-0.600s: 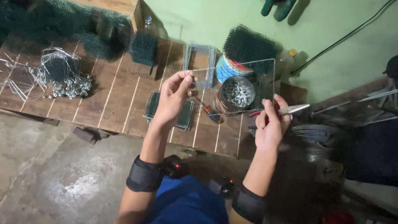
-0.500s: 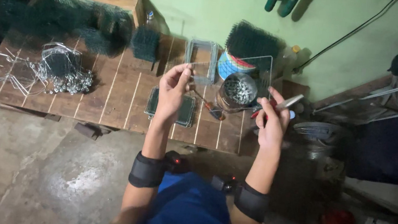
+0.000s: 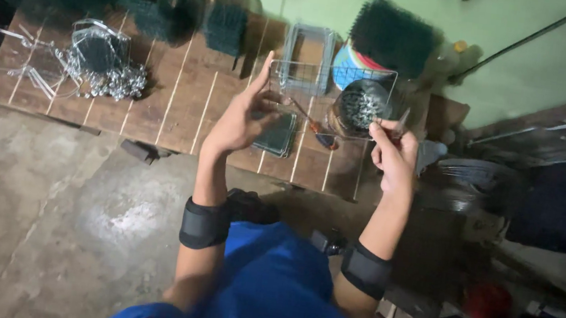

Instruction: The person assembles a wire basket by threading a wire through a rectangular frame and twisting it to secure the structure. They use pliers to bend and tighten the wire at multiple points along the frame.

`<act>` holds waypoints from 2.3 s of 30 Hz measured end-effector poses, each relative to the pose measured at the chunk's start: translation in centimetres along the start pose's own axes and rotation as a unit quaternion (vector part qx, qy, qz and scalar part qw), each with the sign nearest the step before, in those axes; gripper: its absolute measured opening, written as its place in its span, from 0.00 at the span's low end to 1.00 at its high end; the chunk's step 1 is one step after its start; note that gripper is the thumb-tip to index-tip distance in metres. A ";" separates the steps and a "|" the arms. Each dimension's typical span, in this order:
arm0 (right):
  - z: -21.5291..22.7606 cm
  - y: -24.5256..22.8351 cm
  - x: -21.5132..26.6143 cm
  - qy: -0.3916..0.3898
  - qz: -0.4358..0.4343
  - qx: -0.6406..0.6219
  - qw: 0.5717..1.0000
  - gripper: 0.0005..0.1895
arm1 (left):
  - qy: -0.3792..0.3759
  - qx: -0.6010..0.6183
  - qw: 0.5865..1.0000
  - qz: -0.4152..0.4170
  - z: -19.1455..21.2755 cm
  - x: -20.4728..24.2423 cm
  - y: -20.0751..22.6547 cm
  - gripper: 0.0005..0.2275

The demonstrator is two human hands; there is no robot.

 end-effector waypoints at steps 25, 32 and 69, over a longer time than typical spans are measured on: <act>-7.2 24.3 -9.1 -0.078 -0.200 0.220 0.952 0.16 | 0.191 -0.201 0.940 0.198 9.0 4.2 -27.6 0.23; -8.9 29.0 -9.1 -0.015 -0.263 0.302 0.916 0.13 | 0.122 -0.271 0.933 0.202 9.2 5.1 -32.7 0.17; -2.6 38.7 -7.9 0.088 -0.203 0.434 0.873 0.15 | -0.048 -0.251 0.939 0.231 10.4 6.6 -36.2 0.25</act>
Point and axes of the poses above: each hand's wrist, its own x-axis away from the middle knuckle, its own z-axis out of the back of the hand, y = z × x, the point moved 1 cm from there along -x, towards the middle knuckle, and after that the axes turned 10 degrees about -y, right-handed, at the moved point
